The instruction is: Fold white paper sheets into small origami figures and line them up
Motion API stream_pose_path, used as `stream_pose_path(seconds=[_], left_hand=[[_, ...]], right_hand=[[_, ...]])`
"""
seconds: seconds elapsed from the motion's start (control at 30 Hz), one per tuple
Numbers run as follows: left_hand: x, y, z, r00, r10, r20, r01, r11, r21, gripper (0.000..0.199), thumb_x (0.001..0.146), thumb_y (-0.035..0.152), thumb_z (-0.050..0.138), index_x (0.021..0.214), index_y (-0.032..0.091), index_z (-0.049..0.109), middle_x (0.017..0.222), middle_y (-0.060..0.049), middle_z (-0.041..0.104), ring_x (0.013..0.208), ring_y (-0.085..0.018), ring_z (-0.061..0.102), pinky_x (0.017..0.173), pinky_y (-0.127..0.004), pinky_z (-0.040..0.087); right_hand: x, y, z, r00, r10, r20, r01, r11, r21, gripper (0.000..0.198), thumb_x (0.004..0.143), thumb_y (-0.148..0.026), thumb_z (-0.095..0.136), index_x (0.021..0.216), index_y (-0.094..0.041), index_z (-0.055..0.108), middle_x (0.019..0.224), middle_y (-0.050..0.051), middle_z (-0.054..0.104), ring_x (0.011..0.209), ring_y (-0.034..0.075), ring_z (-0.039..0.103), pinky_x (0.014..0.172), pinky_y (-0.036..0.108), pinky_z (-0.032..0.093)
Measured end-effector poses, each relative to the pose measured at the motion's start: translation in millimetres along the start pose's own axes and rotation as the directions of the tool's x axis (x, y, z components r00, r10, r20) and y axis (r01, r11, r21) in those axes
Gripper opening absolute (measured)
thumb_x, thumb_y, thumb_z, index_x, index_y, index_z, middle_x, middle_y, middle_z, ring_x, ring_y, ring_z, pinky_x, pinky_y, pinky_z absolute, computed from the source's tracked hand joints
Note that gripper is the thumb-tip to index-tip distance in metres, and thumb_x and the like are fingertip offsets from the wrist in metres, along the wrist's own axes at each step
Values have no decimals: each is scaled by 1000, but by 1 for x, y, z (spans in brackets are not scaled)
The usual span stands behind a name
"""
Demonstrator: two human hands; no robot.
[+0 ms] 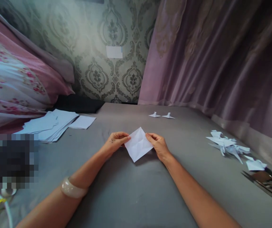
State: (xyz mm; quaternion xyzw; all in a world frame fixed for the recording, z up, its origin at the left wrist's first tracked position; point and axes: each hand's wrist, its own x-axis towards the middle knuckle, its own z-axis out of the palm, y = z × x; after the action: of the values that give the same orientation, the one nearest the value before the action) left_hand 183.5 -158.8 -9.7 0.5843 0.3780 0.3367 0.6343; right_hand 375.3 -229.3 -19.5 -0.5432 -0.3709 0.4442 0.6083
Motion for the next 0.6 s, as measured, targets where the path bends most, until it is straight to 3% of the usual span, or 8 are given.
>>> stream_pose_path(seconds=[0.1, 0.17, 0.27, 0.47, 0.6], left_hand=[[-1, -2, 2, 999, 8, 48, -9, 1000, 24, 26, 68, 38, 74, 78, 13, 69, 68, -2, 65, 60, -11, 57, 57, -21, 42], [0, -5, 2, 1000, 2, 8, -2, 999, -41, 28, 67, 36, 76, 81, 13, 68, 70, -2, 66, 61, -11, 58, 58, -21, 44], [1, -6, 5, 992, -79, -101, 56, 976, -212, 38, 61, 30, 81, 91, 15, 64, 82, -5, 68, 70, -14, 63, 62, -24, 49], [-4, -7, 22, 981, -191, 32, 191, 920, -341, 43, 56, 23, 84, 94, 12, 67, 95, -13, 71, 77, -21, 68, 70, -30, 53], [-4, -11, 24, 984, -176, -21, 159, 930, -331, 35, 55, 21, 84, 85, 10, 70, 85, -13, 73, 69, -20, 67, 66, -30, 52]], right_hand=[[-4, -1, 1, 992, 70, 104, -62, 995, -76, 42, 58, -51, 77, 76, -13, 69, 66, 2, 67, 55, 12, 54, 56, 25, 40], [-7, 0, 2, 988, 81, 133, -67, 992, -106, 40, 60, -51, 76, 72, -13, 68, 62, 1, 64, 52, 11, 51, 53, 24, 38], [-8, 2, 3, 995, 41, 89, -31, 994, -106, 39, 64, -50, 73, 69, -13, 65, 60, -1, 60, 50, 9, 47, 51, 23, 34], [-10, 5, 9, 1000, -2, 20, 4, 994, -106, 41, 65, -53, 71, 61, -15, 57, 54, -4, 49, 48, 8, 37, 47, 22, 27], [-12, 5, 11, 999, -11, 52, 19, 987, -158, 43, 68, -54, 68, 55, -17, 49, 51, -6, 42, 48, 7, 33, 46, 22, 24]])
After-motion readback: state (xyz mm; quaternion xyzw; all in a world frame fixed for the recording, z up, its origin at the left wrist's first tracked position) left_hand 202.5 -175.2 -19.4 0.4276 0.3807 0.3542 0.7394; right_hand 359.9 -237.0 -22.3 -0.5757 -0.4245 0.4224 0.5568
